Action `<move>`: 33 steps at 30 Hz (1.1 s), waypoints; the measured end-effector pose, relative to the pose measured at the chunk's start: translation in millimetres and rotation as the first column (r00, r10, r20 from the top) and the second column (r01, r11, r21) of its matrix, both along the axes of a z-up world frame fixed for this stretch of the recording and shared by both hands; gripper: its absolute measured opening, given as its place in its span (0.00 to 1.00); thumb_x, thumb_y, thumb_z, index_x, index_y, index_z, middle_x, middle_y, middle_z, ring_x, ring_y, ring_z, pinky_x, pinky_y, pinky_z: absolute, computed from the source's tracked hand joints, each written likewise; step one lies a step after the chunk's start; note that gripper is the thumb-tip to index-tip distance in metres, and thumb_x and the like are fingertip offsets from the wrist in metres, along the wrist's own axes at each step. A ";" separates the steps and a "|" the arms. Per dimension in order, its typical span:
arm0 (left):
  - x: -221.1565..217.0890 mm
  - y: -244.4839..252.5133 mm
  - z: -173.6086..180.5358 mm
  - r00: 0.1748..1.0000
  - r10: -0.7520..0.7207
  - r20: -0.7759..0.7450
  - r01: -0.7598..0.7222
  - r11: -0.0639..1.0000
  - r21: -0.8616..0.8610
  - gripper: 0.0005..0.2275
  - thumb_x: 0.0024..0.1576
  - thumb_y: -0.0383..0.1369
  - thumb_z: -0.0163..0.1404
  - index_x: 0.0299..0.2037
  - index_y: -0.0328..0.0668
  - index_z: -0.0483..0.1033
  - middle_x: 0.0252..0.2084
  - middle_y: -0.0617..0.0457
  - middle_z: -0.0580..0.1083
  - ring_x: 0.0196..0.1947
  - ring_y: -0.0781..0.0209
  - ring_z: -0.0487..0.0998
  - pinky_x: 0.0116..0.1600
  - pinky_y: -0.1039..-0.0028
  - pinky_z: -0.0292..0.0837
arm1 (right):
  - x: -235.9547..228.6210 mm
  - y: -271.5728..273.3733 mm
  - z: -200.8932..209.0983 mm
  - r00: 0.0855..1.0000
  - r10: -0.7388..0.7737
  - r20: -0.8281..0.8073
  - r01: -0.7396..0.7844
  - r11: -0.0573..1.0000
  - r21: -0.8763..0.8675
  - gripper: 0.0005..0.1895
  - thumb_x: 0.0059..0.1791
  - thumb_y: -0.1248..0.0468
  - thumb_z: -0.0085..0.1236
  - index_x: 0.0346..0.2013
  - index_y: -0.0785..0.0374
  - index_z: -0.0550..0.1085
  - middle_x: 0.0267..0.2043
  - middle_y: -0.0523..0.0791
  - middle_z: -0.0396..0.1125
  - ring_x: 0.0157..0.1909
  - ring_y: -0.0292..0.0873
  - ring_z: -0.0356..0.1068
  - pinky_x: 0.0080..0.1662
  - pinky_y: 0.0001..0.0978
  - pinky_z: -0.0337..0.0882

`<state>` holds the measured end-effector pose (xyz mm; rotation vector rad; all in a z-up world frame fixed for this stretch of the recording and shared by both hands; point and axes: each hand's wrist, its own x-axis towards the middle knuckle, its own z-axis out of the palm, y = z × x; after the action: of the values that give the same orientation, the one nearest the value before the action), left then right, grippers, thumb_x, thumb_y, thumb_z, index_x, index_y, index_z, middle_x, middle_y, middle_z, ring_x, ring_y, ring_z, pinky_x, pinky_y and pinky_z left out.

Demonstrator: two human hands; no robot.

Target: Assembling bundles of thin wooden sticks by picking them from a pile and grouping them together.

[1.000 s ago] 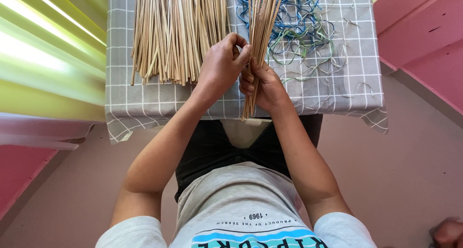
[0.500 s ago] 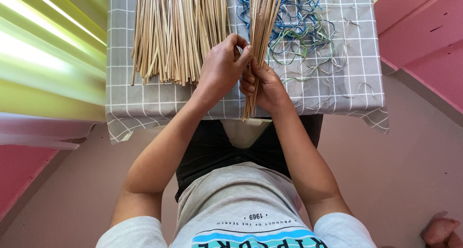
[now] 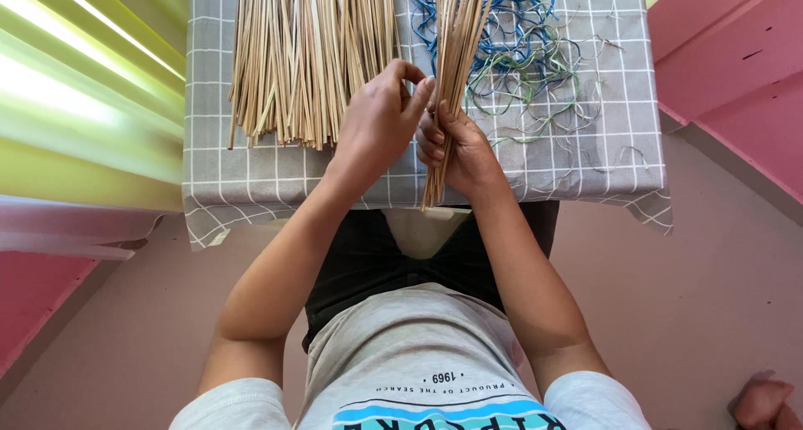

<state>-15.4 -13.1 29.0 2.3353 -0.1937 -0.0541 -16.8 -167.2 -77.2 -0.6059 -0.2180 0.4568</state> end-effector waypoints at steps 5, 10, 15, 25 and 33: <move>-62.5 3.0 65.5 0.904 -0.082 0.419 0.153 0.978 -0.140 0.09 0.68 0.36 0.40 0.44 0.40 0.69 0.27 0.53 0.71 0.21 0.62 0.68 0.24 0.69 0.61 | 2.7 -4.8 -19.6 0.965 -0.123 -0.233 0.112 0.992 -0.059 0.16 0.55 0.57 0.54 0.53 0.63 0.70 0.40 0.46 0.62 0.39 0.41 0.63 0.40 0.31 0.67; -89.2 7.9 82.4 0.823 -0.134 0.552 0.257 0.954 -0.152 0.05 0.68 0.31 0.42 0.41 0.41 0.67 0.26 0.54 0.68 0.20 0.61 0.65 0.25 0.67 0.60 | 8.1 -5.8 -12.4 0.997 0.074 -0.038 -0.069 0.992 0.103 0.10 0.61 0.55 0.41 0.50 0.57 0.67 0.23 0.36 0.44 0.20 0.32 0.49 0.25 0.21 0.56; -101.1 12.3 83.0 0.840 -0.151 0.521 0.244 0.963 -0.116 0.03 0.65 0.31 0.43 0.42 0.43 0.68 0.28 0.55 0.70 0.21 0.61 0.67 0.24 0.67 0.60 | 3.3 -7.2 0.9 0.994 0.093 -0.052 -0.088 0.992 0.086 0.09 0.62 0.55 0.40 0.48 0.56 0.64 0.23 0.34 0.43 0.20 0.28 0.46 0.23 0.17 0.53; -80.9 17.3 74.2 0.844 -0.216 0.491 0.260 0.965 -0.021 0.05 0.61 0.31 0.45 0.45 0.47 0.69 0.33 0.56 0.73 0.22 0.60 0.71 0.21 0.65 0.62 | 8.8 -5.7 22.7 0.992 0.113 -0.060 -0.107 0.990 0.096 0.11 0.61 0.55 0.40 0.50 0.59 0.63 0.22 0.35 0.43 0.19 0.29 0.47 0.22 0.18 0.54; -95.5 9.1 92.7 0.859 -0.263 0.439 0.273 0.961 0.042 0.09 0.57 0.30 0.46 0.47 0.50 0.70 0.36 0.57 0.75 0.23 0.60 0.74 0.19 0.64 0.63 | 48.0 3.4 50.7 0.990 0.119 0.082 -0.117 0.993 -0.027 0.11 0.61 0.53 0.41 0.50 0.56 0.64 0.22 0.34 0.44 0.18 0.28 0.47 0.22 0.17 0.53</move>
<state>-110.9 -4.0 121.7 2.2518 -0.7435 0.3440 31.2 -163.8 -26.5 -0.6370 -0.3297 0.5489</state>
